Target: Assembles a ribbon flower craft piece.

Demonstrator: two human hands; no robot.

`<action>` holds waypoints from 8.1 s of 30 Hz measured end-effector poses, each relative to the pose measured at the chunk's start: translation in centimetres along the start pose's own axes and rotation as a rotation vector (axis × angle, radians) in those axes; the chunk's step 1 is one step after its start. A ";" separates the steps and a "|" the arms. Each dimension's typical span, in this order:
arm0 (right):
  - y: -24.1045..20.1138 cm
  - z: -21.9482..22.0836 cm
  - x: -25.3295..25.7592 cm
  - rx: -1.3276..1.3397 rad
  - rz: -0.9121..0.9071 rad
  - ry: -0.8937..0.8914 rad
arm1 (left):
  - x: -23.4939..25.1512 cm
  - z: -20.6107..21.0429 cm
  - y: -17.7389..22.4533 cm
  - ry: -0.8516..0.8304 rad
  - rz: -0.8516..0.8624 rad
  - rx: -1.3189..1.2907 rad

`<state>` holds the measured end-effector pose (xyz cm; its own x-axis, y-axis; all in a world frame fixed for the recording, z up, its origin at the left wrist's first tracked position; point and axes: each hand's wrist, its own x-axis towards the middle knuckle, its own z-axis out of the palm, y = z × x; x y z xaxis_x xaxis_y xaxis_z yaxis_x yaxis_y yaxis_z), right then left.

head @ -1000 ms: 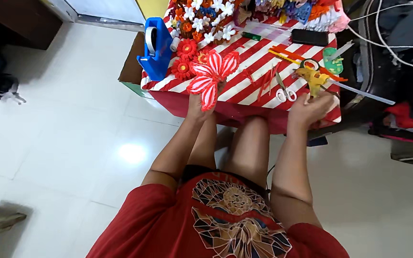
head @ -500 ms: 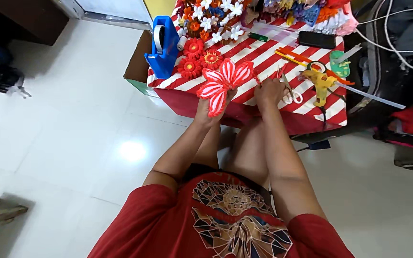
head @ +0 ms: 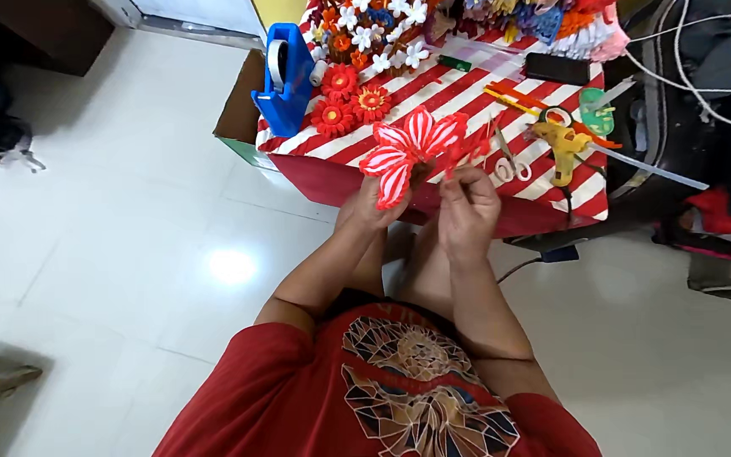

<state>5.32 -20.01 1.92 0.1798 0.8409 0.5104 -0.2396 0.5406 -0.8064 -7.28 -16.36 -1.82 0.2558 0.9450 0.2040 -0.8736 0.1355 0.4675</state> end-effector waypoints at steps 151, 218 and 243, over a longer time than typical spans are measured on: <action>-1.7 0.0 -0.1 -1.088 -0.697 0.060 | -2.0 1.9 -1.7 0.036 0.177 0.344; -4.8 -9.8 -2.6 -0.656 0.044 -0.229 | 1.1 2.1 -2.5 0.085 0.027 -0.073; -4.9 -9.1 -2.3 -0.760 -0.037 -0.193 | 1.2 1.6 -2.4 0.107 0.035 -0.087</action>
<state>14.81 -24.77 1.98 -0.0108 0.8495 0.5274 0.4946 0.4630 -0.7355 -4.19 -16.04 -1.30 0.1831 0.9752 0.1241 -0.9149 0.1228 0.3846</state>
